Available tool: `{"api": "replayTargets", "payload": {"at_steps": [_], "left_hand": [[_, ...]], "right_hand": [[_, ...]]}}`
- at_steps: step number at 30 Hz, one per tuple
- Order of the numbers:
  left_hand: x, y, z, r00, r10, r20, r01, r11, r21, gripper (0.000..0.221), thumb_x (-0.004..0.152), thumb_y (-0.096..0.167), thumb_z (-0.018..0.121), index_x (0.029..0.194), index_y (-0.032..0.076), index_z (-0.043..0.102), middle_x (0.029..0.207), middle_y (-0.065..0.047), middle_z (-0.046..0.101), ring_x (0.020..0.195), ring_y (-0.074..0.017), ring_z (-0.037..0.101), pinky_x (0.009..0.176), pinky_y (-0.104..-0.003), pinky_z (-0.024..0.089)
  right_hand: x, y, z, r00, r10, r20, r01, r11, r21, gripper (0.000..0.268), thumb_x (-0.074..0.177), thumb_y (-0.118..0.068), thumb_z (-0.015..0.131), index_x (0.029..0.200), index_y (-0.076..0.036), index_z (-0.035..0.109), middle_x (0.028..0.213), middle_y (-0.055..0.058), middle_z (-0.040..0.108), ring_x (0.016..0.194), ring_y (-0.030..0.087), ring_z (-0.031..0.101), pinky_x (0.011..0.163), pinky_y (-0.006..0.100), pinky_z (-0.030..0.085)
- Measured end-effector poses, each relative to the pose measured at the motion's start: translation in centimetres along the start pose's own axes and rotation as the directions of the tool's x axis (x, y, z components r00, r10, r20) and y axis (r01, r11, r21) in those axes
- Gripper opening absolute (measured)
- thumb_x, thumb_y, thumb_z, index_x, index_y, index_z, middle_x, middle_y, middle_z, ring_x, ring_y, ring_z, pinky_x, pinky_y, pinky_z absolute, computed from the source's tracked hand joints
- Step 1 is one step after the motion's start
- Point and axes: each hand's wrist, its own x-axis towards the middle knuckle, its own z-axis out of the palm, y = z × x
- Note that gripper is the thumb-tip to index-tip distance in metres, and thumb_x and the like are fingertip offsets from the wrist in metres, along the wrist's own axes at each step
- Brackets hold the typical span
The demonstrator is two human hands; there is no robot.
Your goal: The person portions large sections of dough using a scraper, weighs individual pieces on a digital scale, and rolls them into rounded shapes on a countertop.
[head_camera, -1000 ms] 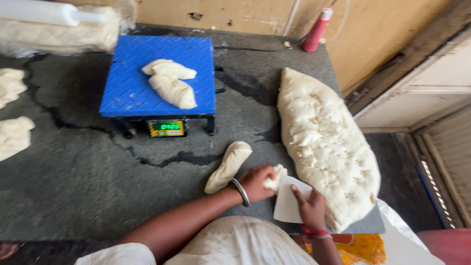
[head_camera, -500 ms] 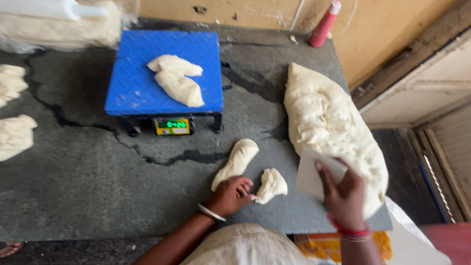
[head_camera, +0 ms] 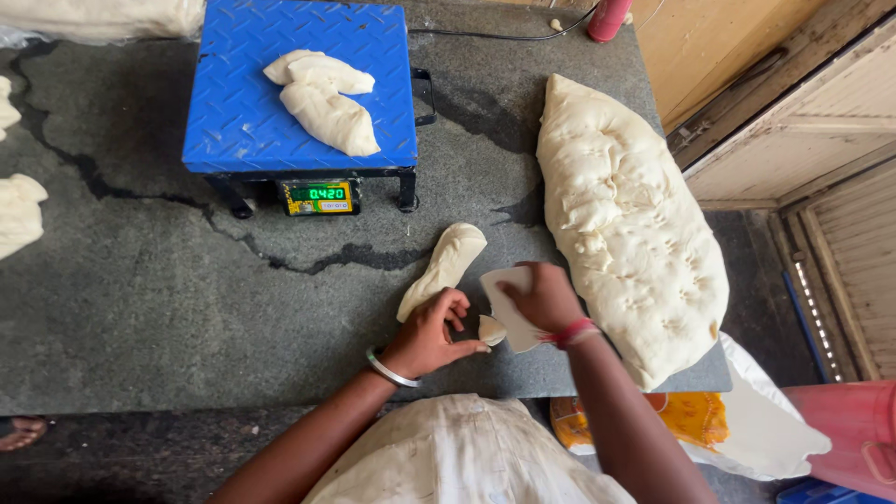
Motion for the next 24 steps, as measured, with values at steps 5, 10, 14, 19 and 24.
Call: {"api": "replayTargets", "payload": {"at_steps": [5, 10, 14, 19, 24], "left_hand": [[0.0, 0.1, 0.3, 0.997, 0.068, 0.028, -0.07, 0.996, 0.051, 0.066, 0.074, 0.02, 0.092, 0.128, 0.007, 0.056, 0.101, -0.006, 0.072, 0.08, -0.0146, 0.068, 0.06, -0.03, 0.058], [0.0, 1.1, 0.2, 1.0, 0.025, 0.0, -0.025, 0.999, 0.024, 0.061, 0.078, 0.008, 0.079, 0.133, 0.006, 0.052, 0.093, -0.005, 0.072, 0.079, -0.0131, 0.07, 0.071, -0.03, 0.058], [0.1, 3.9, -1.4, 0.991, -0.09, -0.094, 0.07, 0.977, -0.202, 0.053, 0.08, 0.008, 0.074, 0.13, 0.005, 0.057, 0.09, -0.003, 0.073, 0.078, -0.013, 0.064, 0.065, -0.028, 0.047], [7.2, 10.6, -10.5, 0.749, 0.14, -0.648, -0.488, 0.778, -0.396, 0.052, 0.093, 0.026, 0.05, 0.136, -0.001, 0.054, 0.114, -0.011, 0.061, 0.105, -0.0174, 0.059, 0.097, -0.034, 0.051], [9.6, 18.7, -21.2, 0.37, 0.537, -0.758, -0.674, 0.717, 0.179, 0.07, 0.104, 0.052, 0.037, 0.15, 0.0, 0.04, 0.141, -0.018, 0.058, 0.113, -0.0244, 0.063, 0.1, -0.04, 0.049]], "right_hand": [[-3.6, 5.0, -4.3, 0.844, 0.532, 0.068, -0.441, 0.616, 0.653, 0.047, 0.084, -0.031, 0.079, 0.117, 0.001, 0.066, 0.093, 0.017, 0.074, 0.071, 0.031, 0.073, 0.058, 0.045, 0.059], [-7.4, 9.8, 0.0, 0.884, 0.467, -0.012, -0.447, 0.853, 0.269, 0.051, 0.085, -0.033, 0.084, 0.113, 0.007, 0.068, 0.091, 0.015, 0.075, 0.078, 0.021, 0.071, 0.07, 0.034, 0.055], [-9.0, 11.8, 2.8, 0.916, 0.382, -0.124, -0.251, 0.786, 0.564, 0.057, 0.084, -0.032, 0.08, 0.117, 0.013, 0.065, 0.089, 0.016, 0.077, 0.075, 0.018, 0.072, 0.067, 0.033, 0.057], [-8.2, 11.2, 3.0, 0.896, 0.422, -0.14, -0.313, 0.822, 0.476, 0.055, 0.085, -0.029, 0.079, 0.12, 0.011, 0.064, 0.086, 0.015, 0.077, 0.073, 0.018, 0.074, 0.067, 0.033, 0.058], [-7.6, 10.6, 2.0, 0.937, 0.344, -0.067, -0.245, 0.779, 0.577, 0.041, 0.086, -0.028, 0.076, 0.106, 0.008, 0.072, 0.083, 0.013, 0.079, 0.071, 0.018, 0.073, 0.064, 0.033, 0.058]]}}
